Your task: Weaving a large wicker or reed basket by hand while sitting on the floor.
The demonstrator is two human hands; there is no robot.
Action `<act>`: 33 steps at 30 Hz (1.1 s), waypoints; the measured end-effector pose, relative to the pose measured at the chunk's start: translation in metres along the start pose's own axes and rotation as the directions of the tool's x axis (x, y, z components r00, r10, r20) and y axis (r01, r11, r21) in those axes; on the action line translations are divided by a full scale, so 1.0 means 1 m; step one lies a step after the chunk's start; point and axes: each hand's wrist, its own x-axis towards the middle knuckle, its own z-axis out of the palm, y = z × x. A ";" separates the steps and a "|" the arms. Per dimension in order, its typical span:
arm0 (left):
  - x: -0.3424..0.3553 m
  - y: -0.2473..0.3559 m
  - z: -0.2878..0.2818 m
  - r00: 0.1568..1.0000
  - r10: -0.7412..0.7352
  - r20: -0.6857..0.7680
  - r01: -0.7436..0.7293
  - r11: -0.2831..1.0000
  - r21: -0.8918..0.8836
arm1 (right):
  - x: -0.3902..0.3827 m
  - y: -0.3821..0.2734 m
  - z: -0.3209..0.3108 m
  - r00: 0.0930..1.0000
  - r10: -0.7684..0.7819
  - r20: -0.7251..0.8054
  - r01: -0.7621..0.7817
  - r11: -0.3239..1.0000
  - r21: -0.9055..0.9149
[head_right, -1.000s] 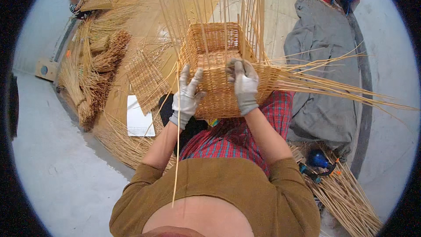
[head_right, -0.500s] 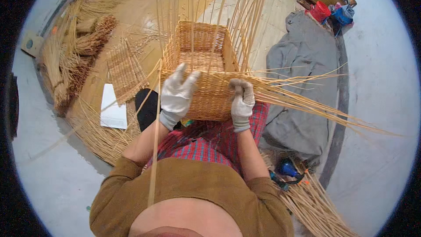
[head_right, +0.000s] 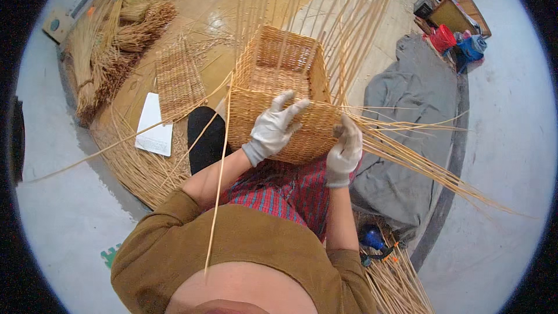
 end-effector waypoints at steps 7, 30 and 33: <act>-0.036 -0.081 -0.013 0.664 -0.559 -0.496 0.104 0.727 -0.679 | -0.039 -0.087 0.072 0.818 -0.458 0.348 0.372 0.882 0.289; -0.021 -0.140 -0.054 0.939 -0.344 0.015 0.192 0.486 -0.853 | -0.010 -0.146 0.135 0.676 -0.506 0.536 0.495 0.850 0.179; -0.012 -0.164 -0.079 0.956 -0.221 0.191 0.282 0.525 -0.803 | -0.026 -0.119 0.123 0.703 -0.614 0.360 0.549 0.789 0.274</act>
